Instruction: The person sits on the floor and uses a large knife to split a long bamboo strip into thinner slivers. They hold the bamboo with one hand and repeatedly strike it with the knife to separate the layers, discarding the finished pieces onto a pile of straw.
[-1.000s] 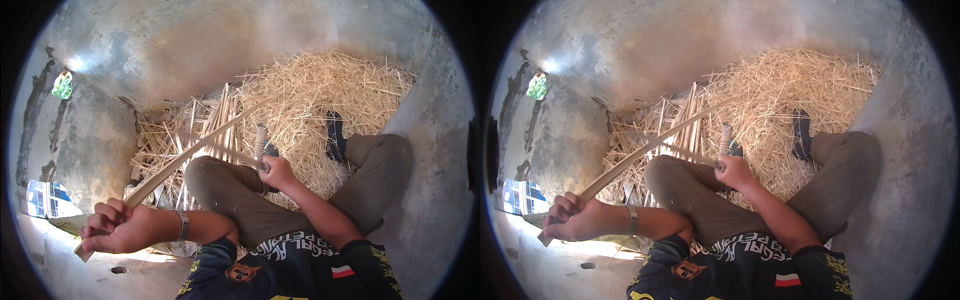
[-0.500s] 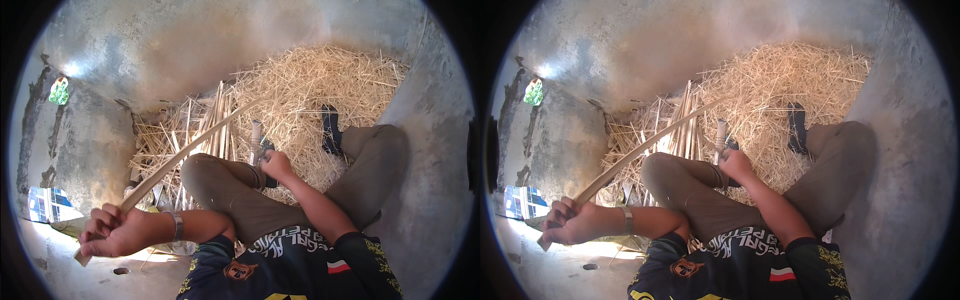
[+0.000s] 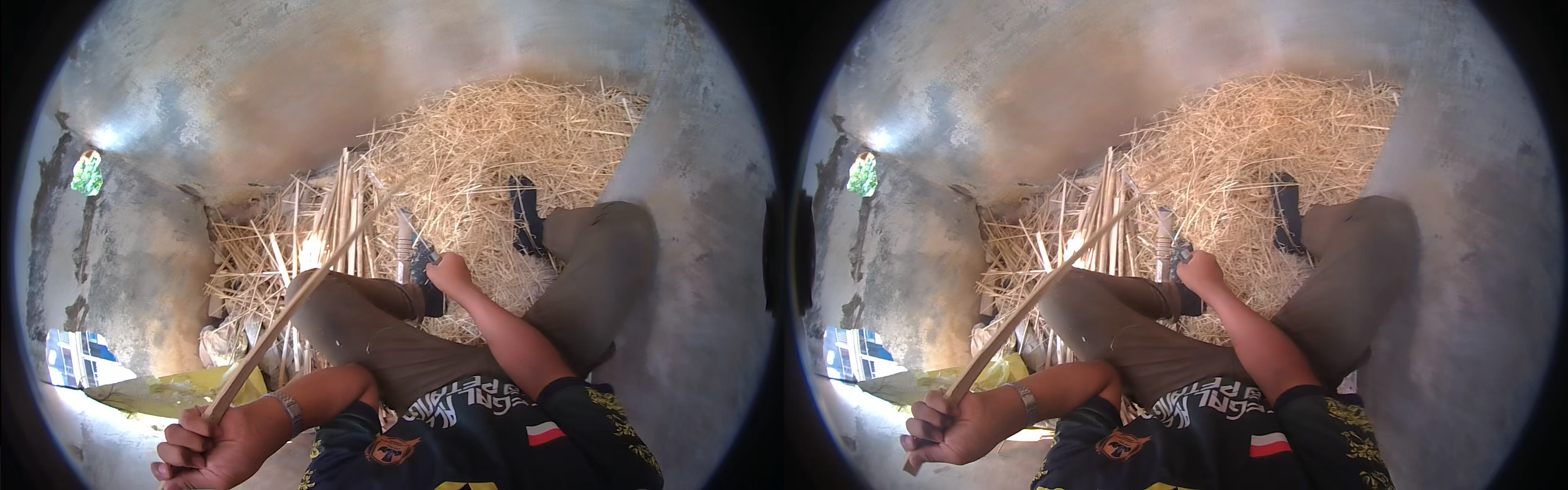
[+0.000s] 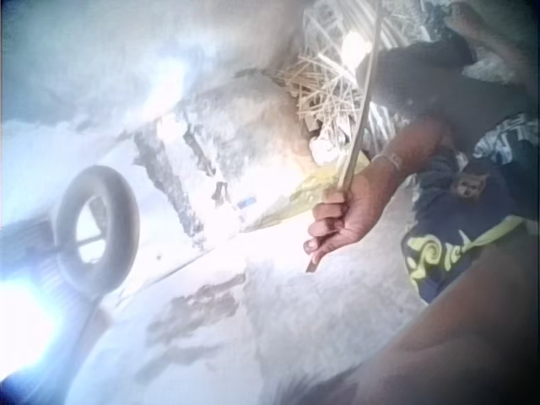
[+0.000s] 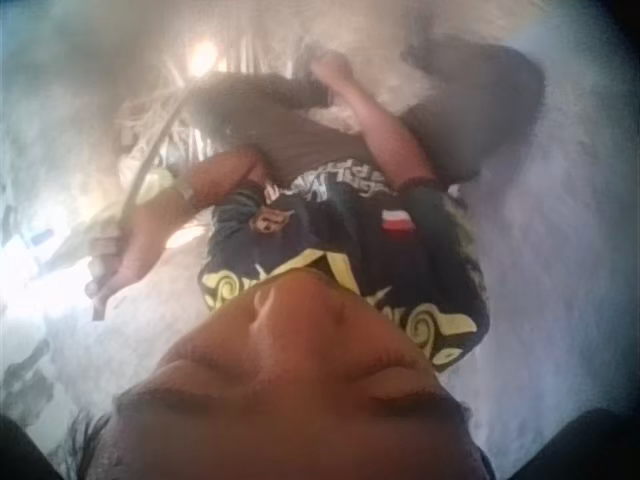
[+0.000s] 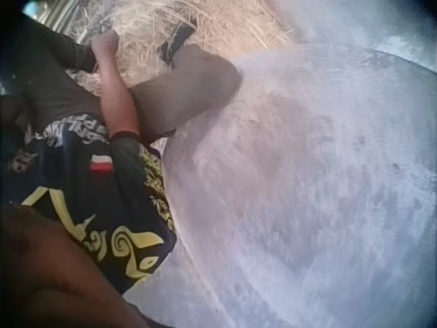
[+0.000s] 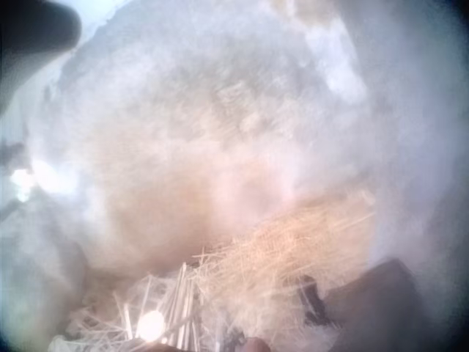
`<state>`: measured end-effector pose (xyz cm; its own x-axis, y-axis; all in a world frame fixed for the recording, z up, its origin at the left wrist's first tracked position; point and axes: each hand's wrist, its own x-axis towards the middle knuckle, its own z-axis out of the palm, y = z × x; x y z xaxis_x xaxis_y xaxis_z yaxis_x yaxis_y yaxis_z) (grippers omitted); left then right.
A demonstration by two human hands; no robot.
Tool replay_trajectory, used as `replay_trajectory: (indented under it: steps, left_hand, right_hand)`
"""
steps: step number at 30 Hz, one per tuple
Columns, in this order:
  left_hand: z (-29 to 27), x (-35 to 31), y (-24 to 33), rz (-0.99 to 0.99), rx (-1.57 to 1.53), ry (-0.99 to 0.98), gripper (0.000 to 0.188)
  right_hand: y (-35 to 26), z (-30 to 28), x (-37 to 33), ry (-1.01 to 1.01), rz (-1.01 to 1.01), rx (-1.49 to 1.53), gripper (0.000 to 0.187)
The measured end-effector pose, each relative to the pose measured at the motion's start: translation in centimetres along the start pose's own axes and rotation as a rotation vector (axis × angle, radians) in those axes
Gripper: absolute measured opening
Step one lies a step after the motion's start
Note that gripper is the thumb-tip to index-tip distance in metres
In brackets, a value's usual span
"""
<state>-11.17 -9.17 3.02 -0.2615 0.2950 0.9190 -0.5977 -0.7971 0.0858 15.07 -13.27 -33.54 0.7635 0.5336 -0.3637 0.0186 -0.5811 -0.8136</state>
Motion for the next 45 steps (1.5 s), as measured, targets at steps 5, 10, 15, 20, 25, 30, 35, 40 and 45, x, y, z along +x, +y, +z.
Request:
replay_trajectory:
  steps: [5, 10, 15, 20, 25, 30, 35, 40, 45]
  left_hand:
    - [0.5, 0.8, -0.8, 0.060, 0.112, 0.222, 0.031]
    - [0.6, 1.3, -0.7, 0.128, 0.254, 0.346, 0.038]
    - [-1.9, 1.5, -0.2, 0.138, 0.284, 0.372, 0.041]
    - [-0.5, 1.5, -1.4, 0.120, 0.330, 0.439, 0.035]
    - [-3.5, 1.8, -4.0, -0.134, -0.154, -0.025, 0.044]
    - [-1.3, 1.1, -5.7, -0.184, -0.205, 0.031, 0.051]
    - [-0.7, 1.0, -5.8, -0.164, -0.405, -0.124, 0.052]
    - [-1.6, 1.3, -5.9, -0.201, -0.554, -0.240, 0.052]
    - [-1.3, 1.3, -5.6, -0.168, -0.526, -0.186, 0.050]
  right_hand:
    - [-3.3, -0.5, -2.9, 0.050, -0.213, 0.064, 0.019]
    - [-4.0, 0.5, -3.6, 0.021, -0.621, -0.009, 0.014]
    - [2.9, 0.4, 1.1, 0.020, 0.056, -0.100, 0.028]
    - [2.7, -0.4, 0.7, 0.146, 0.293, 0.129, 0.027]
    - [0.3, 0.9, 2.8, 0.186, 0.049, 0.322, 0.028]
    - [-9.3, -3.8, -3.8, 0.051, -0.269, 0.473, 0.023]
    - [-11.9, -6.7, -8.9, 0.036, -0.556, 0.450, 0.022]
    - [-6.0, -4.6, -8.8, 0.014, -0.452, 0.328, 0.022]
    - [-3.5, -2.3, -7.6, 0.031, -0.320, 0.263, 0.024]
